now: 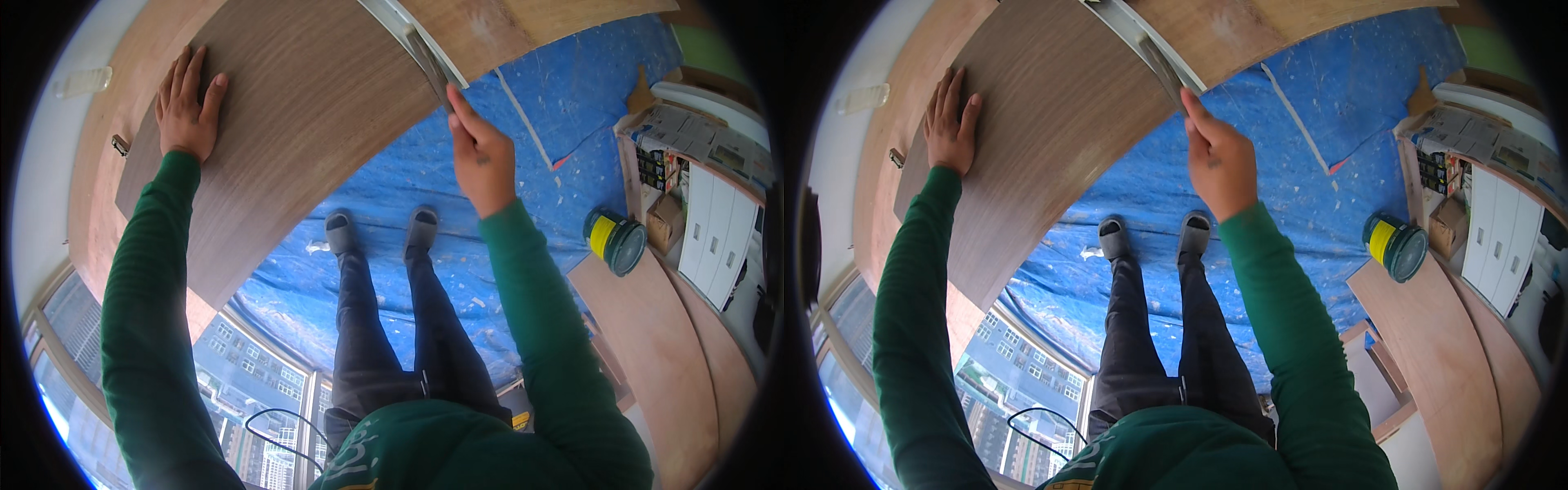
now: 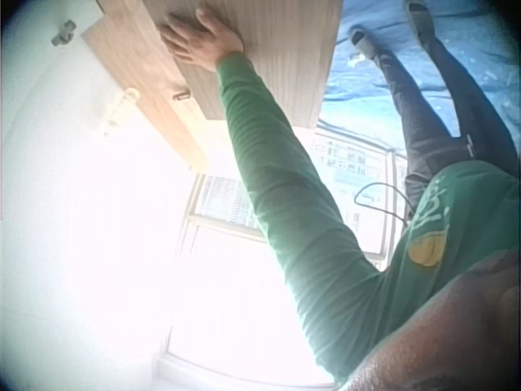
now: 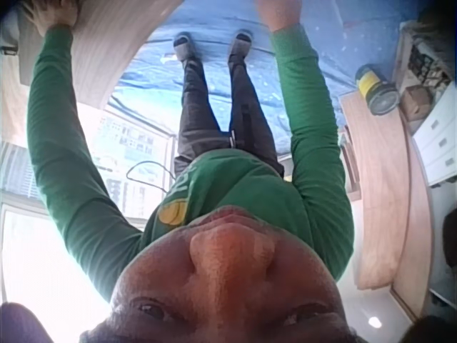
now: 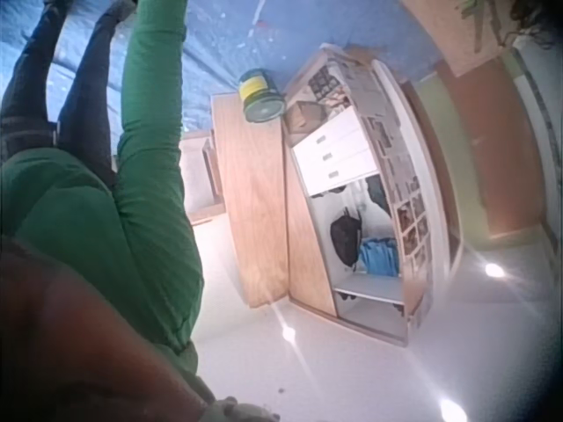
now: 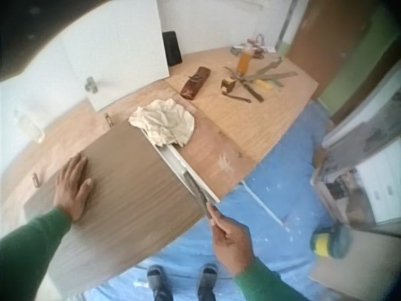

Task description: The person wipes a wooden cabinet door with a wet cloth, then uses a chisel to scrape along the edge of the door. The person moves around the room to retrieve materials and returns to continue the finishing work.

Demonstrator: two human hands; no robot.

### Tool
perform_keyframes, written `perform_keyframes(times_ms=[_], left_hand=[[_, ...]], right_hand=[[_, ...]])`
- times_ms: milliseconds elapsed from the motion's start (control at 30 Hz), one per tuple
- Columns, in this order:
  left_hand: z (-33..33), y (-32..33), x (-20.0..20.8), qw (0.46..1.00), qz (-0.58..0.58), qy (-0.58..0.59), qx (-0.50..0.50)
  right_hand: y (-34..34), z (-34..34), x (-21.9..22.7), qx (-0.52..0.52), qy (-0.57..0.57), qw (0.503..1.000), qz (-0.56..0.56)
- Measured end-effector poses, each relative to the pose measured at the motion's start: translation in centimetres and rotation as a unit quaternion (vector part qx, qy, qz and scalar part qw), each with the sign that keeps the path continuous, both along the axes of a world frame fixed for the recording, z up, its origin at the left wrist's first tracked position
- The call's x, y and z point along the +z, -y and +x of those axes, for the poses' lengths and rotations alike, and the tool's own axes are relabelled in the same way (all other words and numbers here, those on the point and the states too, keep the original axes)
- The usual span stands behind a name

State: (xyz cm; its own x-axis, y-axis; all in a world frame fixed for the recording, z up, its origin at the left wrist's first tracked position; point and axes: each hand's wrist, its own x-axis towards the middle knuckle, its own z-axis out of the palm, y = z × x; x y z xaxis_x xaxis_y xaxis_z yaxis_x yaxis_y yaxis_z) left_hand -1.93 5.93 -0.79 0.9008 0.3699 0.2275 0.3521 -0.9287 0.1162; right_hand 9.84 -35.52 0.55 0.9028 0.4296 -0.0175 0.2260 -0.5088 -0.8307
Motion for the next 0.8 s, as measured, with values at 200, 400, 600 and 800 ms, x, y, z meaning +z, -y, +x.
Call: perform_keyframes(times_ms=[200,400,600,800], left_hand=[[-0.1,0.2,0.0,1.000,-0.001,-0.006,0.008],[0.0,0.1,-0.1,1.000,0.003,-0.005,0.008],[-0.1,0.3,0.1,1.000,0.000,-0.010,0.014],[0.1,0.2,0.1,1.000,-0.004,-0.012,0.012]], right_hand=[[1.9,-0.6,0.7,-0.045,-0.028,0.996,0.068],[3.5,-2.0,1.2,-0.070,-0.115,0.987,0.090],[2.1,-1.0,1.6,-0.106,-0.172,0.977,0.065],[-1.5,2.0,0.0,-0.133,-0.178,0.965,0.142]])
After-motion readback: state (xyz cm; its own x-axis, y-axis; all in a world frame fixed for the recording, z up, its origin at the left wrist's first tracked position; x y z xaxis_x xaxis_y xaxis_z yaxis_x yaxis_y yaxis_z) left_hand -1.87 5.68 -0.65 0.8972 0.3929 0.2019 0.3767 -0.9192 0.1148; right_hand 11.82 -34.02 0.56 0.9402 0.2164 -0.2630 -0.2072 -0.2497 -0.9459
